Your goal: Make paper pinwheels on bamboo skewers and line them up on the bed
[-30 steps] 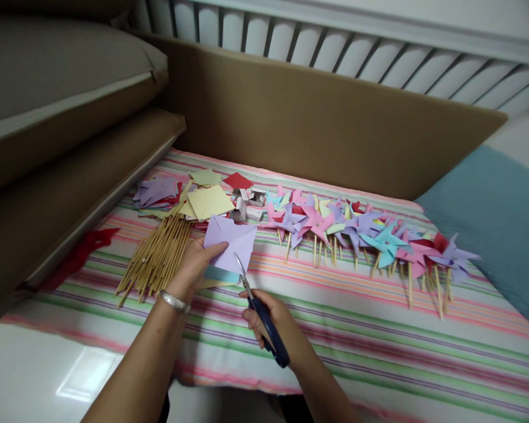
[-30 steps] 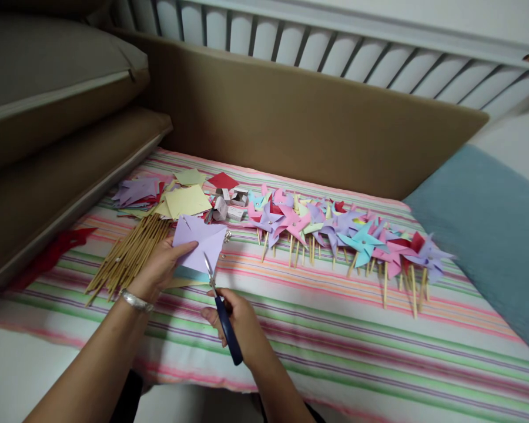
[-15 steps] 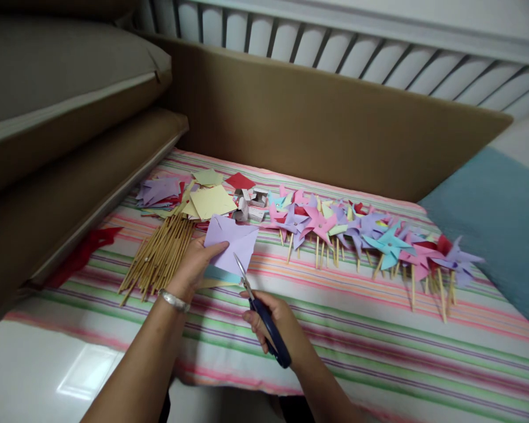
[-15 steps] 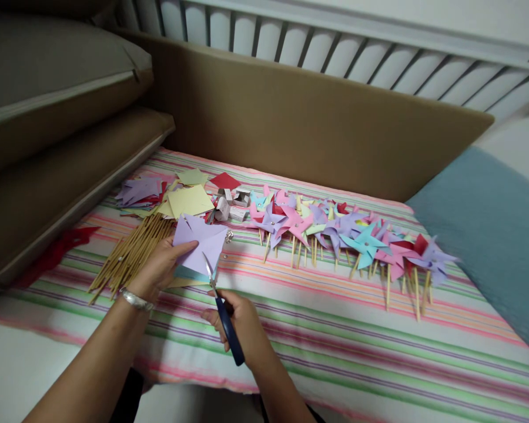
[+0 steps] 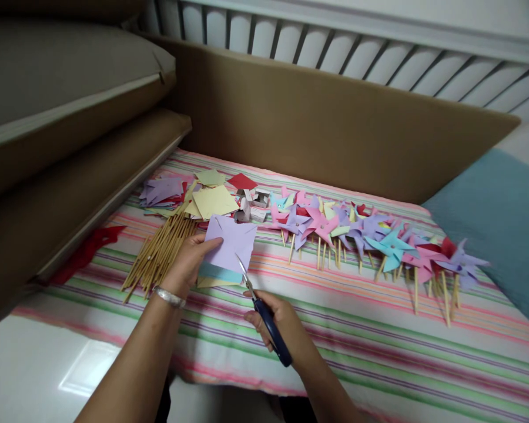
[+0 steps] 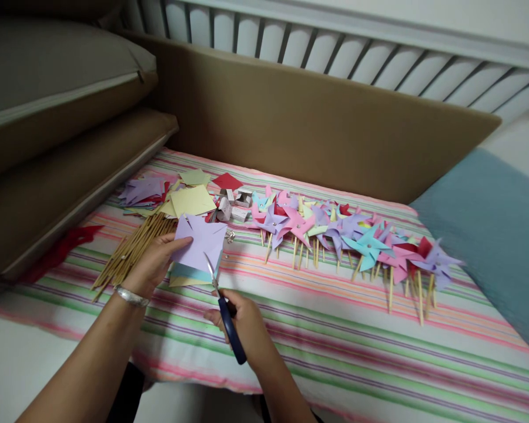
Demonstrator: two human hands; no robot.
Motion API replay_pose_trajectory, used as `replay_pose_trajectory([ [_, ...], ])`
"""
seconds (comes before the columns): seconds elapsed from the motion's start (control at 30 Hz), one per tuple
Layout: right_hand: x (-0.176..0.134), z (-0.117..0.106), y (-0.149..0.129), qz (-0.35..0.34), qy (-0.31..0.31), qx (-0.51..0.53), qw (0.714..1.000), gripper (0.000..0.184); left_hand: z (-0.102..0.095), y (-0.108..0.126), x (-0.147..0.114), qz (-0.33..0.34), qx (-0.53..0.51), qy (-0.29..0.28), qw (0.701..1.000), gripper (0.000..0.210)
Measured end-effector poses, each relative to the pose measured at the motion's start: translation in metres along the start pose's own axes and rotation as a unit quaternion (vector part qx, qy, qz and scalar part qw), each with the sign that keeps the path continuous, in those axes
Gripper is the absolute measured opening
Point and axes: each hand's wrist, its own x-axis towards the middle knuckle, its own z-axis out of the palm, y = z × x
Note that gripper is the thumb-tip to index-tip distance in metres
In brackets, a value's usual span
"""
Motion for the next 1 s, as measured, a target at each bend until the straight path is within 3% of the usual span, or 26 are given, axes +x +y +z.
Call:
replay_pose_trajectory([
  [0.13,-0.002,-0.003,-0.002,-0.029,-0.008,-0.035,0.999,0.048,0.000,0.002,0.000,0.010,-0.044,0.034,0.998,0.029],
  [0.27,-0.007,-0.009,-0.008,-0.057,-0.016,-0.004,0.998,0.051,-0.001,0.001,0.005,0.007,-0.135,0.073,0.988,0.032],
  [0.47,-0.015,-0.004,-0.019,-0.130,-0.075,0.027,0.988,0.048,0.002,-0.012,0.014,0.028,-0.216,0.078,0.973,0.033],
  [0.57,-0.013,0.011,-0.017,-0.103,-0.099,0.050,0.989,0.047,0.010,-0.019,0.013,0.019,-0.223,0.070,0.972,0.035],
  [0.7,-0.002,0.026,-0.007,-0.066,-0.074,0.081,0.992,0.047,0.021,-0.024,0.009,-0.010,-0.232,0.060,0.971,0.033],
  [1.0,0.008,0.020,-0.003,-0.042,-0.028,0.098,0.994,0.047,0.027,-0.022,0.003,0.005,-0.232,0.012,0.973,0.029],
])
